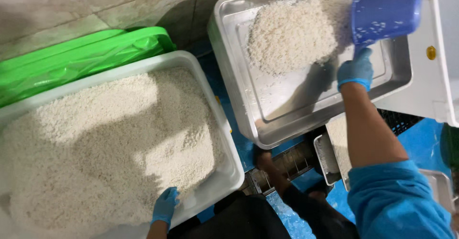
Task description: The person scoops white rice from a large plastic bin using a blue plastic scoop and pours it into metal trays, repeating the scooping and pouring to fill successive trays. Filled trays are passed to nearby workers while the person continues refilling from the bin.
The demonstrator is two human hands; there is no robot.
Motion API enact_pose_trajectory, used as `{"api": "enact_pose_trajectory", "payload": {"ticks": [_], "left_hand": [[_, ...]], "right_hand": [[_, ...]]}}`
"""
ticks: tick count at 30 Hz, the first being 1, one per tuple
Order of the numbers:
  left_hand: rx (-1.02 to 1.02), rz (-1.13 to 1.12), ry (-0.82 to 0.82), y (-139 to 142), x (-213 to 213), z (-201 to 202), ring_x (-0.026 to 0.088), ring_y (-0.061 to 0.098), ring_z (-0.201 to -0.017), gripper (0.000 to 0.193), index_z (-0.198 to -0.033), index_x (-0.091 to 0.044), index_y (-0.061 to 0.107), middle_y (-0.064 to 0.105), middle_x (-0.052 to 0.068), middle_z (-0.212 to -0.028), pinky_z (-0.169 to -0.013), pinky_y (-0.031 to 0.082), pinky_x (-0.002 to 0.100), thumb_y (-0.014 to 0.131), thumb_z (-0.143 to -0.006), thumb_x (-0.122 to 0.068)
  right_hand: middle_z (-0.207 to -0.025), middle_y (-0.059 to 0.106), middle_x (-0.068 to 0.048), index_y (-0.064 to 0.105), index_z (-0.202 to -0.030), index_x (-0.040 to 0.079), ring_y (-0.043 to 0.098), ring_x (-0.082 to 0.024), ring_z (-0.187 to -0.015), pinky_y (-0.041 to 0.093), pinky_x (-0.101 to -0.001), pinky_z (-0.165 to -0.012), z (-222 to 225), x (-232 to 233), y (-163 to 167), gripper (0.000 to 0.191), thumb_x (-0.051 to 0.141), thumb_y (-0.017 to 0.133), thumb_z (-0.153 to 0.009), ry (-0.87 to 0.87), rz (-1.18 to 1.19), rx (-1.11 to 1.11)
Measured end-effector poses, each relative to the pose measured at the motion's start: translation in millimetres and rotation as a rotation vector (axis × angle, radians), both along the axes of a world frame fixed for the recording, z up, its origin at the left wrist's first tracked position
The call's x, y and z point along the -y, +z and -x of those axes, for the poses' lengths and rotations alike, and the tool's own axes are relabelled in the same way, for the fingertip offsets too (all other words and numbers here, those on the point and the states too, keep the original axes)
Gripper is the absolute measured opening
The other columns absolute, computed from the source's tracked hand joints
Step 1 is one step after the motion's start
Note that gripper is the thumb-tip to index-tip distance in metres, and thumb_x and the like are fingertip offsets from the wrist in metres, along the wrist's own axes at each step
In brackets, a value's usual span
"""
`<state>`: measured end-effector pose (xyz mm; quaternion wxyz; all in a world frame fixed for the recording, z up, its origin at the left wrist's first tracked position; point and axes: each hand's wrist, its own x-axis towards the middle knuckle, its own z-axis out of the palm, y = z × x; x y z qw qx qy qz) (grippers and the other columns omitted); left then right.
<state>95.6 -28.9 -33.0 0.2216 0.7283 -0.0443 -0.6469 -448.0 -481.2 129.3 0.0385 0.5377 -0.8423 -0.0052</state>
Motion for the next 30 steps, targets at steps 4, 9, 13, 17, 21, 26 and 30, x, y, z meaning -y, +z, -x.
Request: {"api": "enact_pose_trajectory", "payload": {"ticks": [4,9,13,17,21,26,30], "left_hand": [[0.047,0.136,0.066,-8.9,-14.9,-18.5,0.020,0.068,-0.091,0.046,-0.130,0.001,0.070,0.075,0.013,-0.113,-0.082,0.055,0.034,0.066,-0.098,-0.032],[0.121,0.191,0.283,-20.7,-49.2,-79.7,0.019,0.071,-0.087,0.039,-0.122,0.000,0.071,0.075,0.011,-0.105,-0.080,0.057,0.035,0.067,-0.096,-0.029],[0.564,0.091,0.036,-19.6,-66.9,-141.7,0.029,0.072,-0.094,0.033,-0.116,-0.007,0.075,0.076,0.015,-0.101,-0.087,0.056,0.042,0.065,-0.101,-0.035],[0.950,0.103,-0.051,-8.1,-69.4,-199.4,0.037,0.061,-0.120,0.044,-0.127,-0.011,0.068,0.065,0.021,-0.129,-0.101,0.051,0.048,0.068,-0.097,-0.043],[0.960,-0.097,0.059,-25.7,-71.7,-256.0,0.038,0.047,-0.134,0.060,-0.143,-0.009,0.052,0.047,0.022,-0.148,-0.109,0.041,0.049,0.061,-0.097,-0.047],[0.781,-0.008,0.239,-77.8,-73.1,-257.2,0.035,0.041,-0.146,0.070,-0.158,-0.001,0.038,0.042,0.021,-0.160,-0.125,0.021,0.048,0.045,-0.107,-0.048],[0.638,-0.008,0.413,-93.2,-70.6,-222.9,0.038,0.025,-0.151,0.066,-0.155,0.000,0.043,0.033,0.025,-0.163,-0.119,0.027,0.043,0.041,-0.111,-0.051]], "right_hand": [[-0.109,0.067,-0.033,0.041,-0.145,-0.003,0.066,-0.049,-0.096,0.051,-0.0567,-0.084,-11.3,10.9,18.1,0.052,0.015,0.056,-0.099,-0.054,-0.104,-0.059],[-0.112,0.067,-0.031,0.043,-0.149,-0.002,0.066,-0.045,-0.097,0.052,-0.0534,-0.085,-157.0,-71.7,75.6,0.049,0.017,0.054,-0.105,0.230,0.190,0.139],[-0.110,0.068,-0.031,0.049,-0.137,-0.008,0.069,-0.045,-0.091,0.056,-0.0529,-0.071,-312.7,-224.7,62.4,0.057,0.022,0.072,-0.094,0.694,-0.028,0.285],[-0.103,0.071,-0.029,0.047,-0.139,0.008,0.069,-0.051,-0.085,0.056,-0.0604,-0.075,-418.0,-327.1,-35.0,0.049,0.036,0.053,-0.100,0.624,-0.742,0.440],[-0.117,0.070,-0.030,0.047,-0.138,0.004,0.066,-0.051,-0.106,0.051,-0.0592,-0.094,-488.0,-355.6,-140.8,0.043,0.029,0.054,-0.104,0.321,-0.887,0.312],[-0.137,0.058,-0.026,0.041,-0.150,0.017,0.058,-0.049,-0.119,0.047,-0.0538,-0.099,-572.2,-399.1,-187.8,0.063,0.035,0.060,-0.093,0.322,-0.849,0.542],[-0.112,0.061,-0.018,0.052,-0.139,0.017,0.056,-0.037,-0.096,0.045,-0.0462,-0.080,-599.9,-436.0,-182.9,0.051,0.044,0.058,-0.097,0.300,-1.008,0.737]]}}
